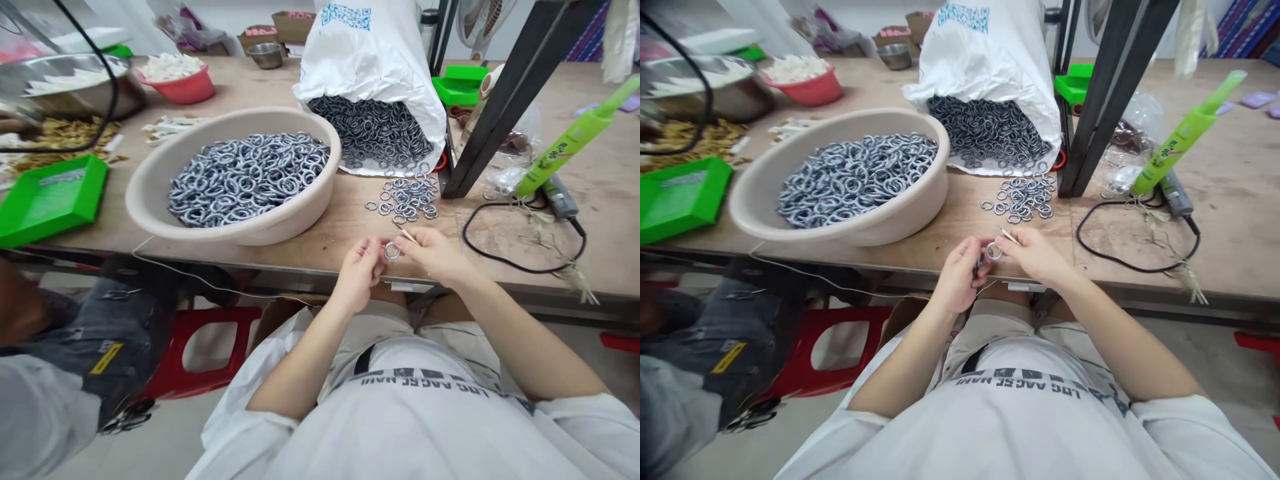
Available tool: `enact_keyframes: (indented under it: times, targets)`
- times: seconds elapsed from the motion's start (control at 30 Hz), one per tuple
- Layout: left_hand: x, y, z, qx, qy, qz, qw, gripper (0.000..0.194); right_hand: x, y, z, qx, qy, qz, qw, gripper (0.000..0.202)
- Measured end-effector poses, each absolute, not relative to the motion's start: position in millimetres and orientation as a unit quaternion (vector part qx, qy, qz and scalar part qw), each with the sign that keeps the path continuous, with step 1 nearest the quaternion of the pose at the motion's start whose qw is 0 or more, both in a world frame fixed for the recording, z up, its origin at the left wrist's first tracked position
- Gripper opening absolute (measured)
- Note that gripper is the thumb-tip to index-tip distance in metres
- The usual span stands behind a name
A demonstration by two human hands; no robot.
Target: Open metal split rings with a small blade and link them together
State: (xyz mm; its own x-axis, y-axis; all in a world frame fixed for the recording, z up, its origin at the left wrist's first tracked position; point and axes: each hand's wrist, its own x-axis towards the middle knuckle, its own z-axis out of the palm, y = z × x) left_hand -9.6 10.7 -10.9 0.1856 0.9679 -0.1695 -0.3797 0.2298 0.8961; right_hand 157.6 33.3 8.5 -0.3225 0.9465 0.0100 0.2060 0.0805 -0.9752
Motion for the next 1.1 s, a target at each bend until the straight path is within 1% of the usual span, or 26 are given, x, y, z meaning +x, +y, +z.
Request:
enact_keyframes:
  times: [0.07, 0.17, 0.27, 0.4, 0.47, 0.57, 0.67, 0.77, 0.83, 0.93, 1.0, 1.07, 1.1]
  targets:
    - [4.0, 8.4, -14.2, 0.426, 0.378, 0.471, 0.674, 0.043, 159.1, 13.7, 6.0, -0.446, -0.574, 0.543, 0.421, 0.033]
    - [18.8, 2.7, -15.0, 0.445, 0.353, 0.483, 0.666, 0.045, 157.9, -6.5, 1.5, -0.464, -0.546, 0.503, 0.483, 0.03]
    - [24.9, -2.7, -11.5, 0.411, 0.339, 0.49, 0.691, 0.044, 157.1, -13.3, -1.5, -0.469, -0.572, 0.452, 0.499, 0.033]
    - [24.0, -7.3, -5.8, 0.349, 0.343, 0.481, 0.727, 0.042, 161.1, -10.2, -2.0, -0.46, -0.592, 0.441, 0.492, 0.031]
    - [22.4, -8.6, -3.5, 0.317, 0.346, 0.477, 0.744, 0.044, 164.3, -11.1, -1.1, -0.483, -0.632, 0.376, 0.475, 0.032]
    - [21.6, -9.8, -1.2, 0.292, 0.345, 0.479, 0.752, 0.045, 167.1, -18.8, 1.3, -0.488, -0.727, 0.244, 0.417, 0.03]
    - [23.3, -9.7, -0.6, 0.277, 0.35, 0.484, 0.753, 0.047, 164.9, -27.1, 3.9, -0.474, -0.779, 0.17, 0.375, 0.033]
    - [25.1, -10.1, -0.3, 0.272, 0.352, 0.486, 0.752, 0.048, 162.5, -29.9, 4.2, -0.48, -0.788, 0.148, 0.357, 0.037]
    - [25.3, -12.7, 0.6, 0.278, 0.351, 0.484, 0.752, 0.048, 165.4, -26.1, 2.0, -0.487, -0.786, 0.16, 0.347, 0.039]
    - [23.1, -20.9, 2.2, 0.315, 0.332, 0.446, 0.769, 0.047, 179.2, -8.0, -2.6, -0.553, -0.731, 0.183, 0.356, 0.045]
    - [19.7, -26.1, 2.1, 0.335, 0.312, 0.419, 0.784, 0.047, 189.0, 11.5, -3.9, -0.611, -0.685, 0.168, 0.36, 0.049]
    - [14.6, -27.9, 0.4, 0.342, 0.312, 0.418, 0.782, 0.046, 192.3, 33.3, -2.9, -0.622, -0.7, 0.134, 0.324, 0.046]
    - [11.6, -27.3, -0.8, 0.345, 0.321, 0.425, 0.773, 0.044, 190.4, 44.1, -1.9, -0.617, -0.721, 0.112, 0.296, 0.042]
